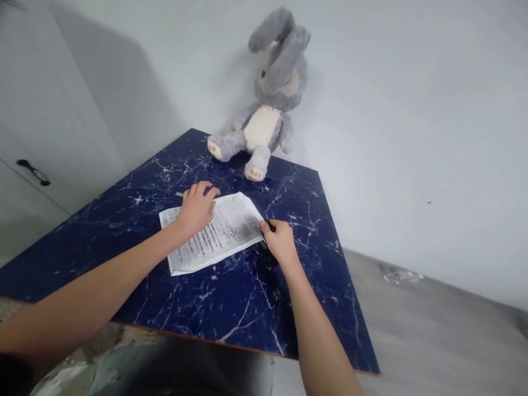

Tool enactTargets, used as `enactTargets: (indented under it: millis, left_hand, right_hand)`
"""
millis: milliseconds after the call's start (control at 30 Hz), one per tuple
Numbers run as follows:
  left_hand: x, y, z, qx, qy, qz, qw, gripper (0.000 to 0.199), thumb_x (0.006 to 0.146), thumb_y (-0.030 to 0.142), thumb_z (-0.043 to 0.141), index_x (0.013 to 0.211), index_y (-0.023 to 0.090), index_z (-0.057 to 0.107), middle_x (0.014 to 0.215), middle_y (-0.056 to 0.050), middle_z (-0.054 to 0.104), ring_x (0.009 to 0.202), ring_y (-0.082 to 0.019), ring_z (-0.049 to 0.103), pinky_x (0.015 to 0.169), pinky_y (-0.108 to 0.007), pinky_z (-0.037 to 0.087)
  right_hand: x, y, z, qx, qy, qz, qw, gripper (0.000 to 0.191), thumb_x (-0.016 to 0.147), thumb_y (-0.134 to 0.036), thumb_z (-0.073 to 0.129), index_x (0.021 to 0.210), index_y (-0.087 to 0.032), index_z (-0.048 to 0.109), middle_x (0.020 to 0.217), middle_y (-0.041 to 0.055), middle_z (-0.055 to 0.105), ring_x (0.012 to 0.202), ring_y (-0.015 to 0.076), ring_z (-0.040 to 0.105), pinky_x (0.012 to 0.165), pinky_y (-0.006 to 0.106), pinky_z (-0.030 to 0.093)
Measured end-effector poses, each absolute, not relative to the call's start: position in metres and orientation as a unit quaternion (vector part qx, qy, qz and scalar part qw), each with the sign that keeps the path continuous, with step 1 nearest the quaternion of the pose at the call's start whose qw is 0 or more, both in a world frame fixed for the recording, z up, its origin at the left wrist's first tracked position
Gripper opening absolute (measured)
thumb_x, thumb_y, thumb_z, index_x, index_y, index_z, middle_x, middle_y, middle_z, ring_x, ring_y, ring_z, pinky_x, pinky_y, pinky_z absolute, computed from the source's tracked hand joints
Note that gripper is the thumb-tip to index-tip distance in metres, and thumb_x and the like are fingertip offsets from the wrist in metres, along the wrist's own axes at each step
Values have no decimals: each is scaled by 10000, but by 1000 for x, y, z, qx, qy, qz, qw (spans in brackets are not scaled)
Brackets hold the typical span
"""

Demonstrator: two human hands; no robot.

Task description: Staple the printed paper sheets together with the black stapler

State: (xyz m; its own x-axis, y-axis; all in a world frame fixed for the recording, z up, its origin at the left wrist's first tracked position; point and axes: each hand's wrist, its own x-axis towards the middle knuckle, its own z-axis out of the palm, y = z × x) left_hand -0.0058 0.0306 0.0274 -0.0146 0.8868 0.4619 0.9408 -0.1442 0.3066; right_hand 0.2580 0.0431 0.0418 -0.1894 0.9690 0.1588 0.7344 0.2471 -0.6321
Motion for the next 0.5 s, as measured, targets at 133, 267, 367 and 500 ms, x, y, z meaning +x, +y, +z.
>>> enactTargets:
  millis: [133,267,367,500]
  left_hand:
    - [11,24,25,-835,-475,-274,-48,298,997,159,468,1151,232,712,1326,-96,662,1243,-265,597,1111,-479,405]
    - [27,16,13,-895,-366,-219,-129,326,1025,244,491,1278,311,686,1403,-43,647,1294,-230,585,1146,-442,357]
    - [32,12,8,-902,-359,-188,-148,367,1031,267,499,1361,341,639,1450,-44,614,1317,-233,570,1145,-443,339]
    - [32,11,9,-902,-365,-182,-141,361,1027,272,505,1352,342,647,1448,-51,608,1290,-241,581,1142,-453,328]
  right_hand:
    - [257,42,44,-578,-742,209,268,445,874,-514,521,549,-225,425,528,-18,441,549,147,385,558,295,251]
    - [257,42,44,-571,-749,207,264,448,895,-497,513,560,-220,403,534,-28,411,566,140,375,573,296,250]
    - [257,43,43,-560,-763,200,256,425,924,-469,504,589,-216,440,563,-19,464,579,144,404,592,297,275]
    - [256,44,40,-550,-786,153,237,370,974,-405,489,661,-209,510,702,25,592,663,169,504,664,295,350]
